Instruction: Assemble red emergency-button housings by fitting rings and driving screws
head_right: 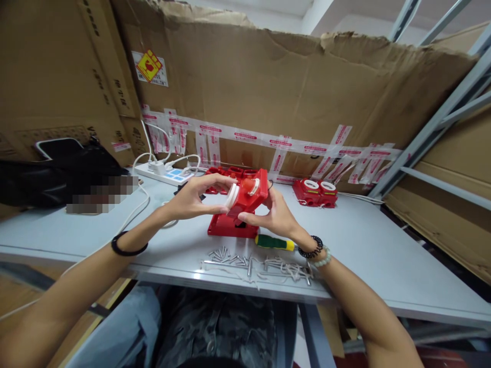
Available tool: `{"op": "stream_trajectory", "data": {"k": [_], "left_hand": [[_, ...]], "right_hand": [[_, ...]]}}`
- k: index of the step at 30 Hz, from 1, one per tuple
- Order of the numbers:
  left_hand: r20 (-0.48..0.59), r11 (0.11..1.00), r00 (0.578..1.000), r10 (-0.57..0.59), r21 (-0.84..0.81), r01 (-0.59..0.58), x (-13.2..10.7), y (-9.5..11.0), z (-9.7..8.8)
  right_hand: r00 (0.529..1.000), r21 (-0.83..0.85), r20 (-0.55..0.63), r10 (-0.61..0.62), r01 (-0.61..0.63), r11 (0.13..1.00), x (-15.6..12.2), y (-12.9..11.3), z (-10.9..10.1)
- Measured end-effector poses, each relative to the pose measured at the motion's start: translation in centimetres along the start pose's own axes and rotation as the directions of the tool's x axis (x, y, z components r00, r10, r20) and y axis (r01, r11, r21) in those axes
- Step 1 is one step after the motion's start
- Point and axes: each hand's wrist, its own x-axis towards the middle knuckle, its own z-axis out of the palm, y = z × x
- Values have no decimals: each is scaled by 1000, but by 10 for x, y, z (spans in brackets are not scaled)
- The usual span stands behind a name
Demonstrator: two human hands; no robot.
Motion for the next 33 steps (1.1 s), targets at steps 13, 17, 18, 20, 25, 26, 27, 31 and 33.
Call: {"op": "stream_trajectory", "data": {"k": [13,17,18,20,25,26,27,31,33], "left_hand": [[-7,992,998,68,104,-67,0,2,-3],[34,983,992,124,135,-127,0,1,-5],[46,980,989,144,135,-149,0,0,-5],[65,975,982,175,126,-182,1,0,-6],[85,973,978,189,120,-199,0,1,-6],[87,972,978,189,125,-199,0,1,-6],[90,971,978,190,131,-200,0,1,-6],[110,963,972,206,156,-221,-2,3,-5],[112,956,968,224,170,-241,-2,3,-4]], "right_hand": [[1000,-55,2,11,-11,998,0,0,0],[1000,-7,15,19,-19,1000,0,4,-1],[1000,20,23,21,-22,1000,0,6,-1],[999,80,44,26,-29,996,0,10,-2],[996,192,82,30,-45,980,-1,18,-2],[996,212,87,35,-53,976,-1,20,-2],[995,230,92,43,-63,971,-1,20,-2],[990,270,96,99,-122,955,-1,23,-2],[987,283,79,142,-159,946,-1,23,-1]]}}
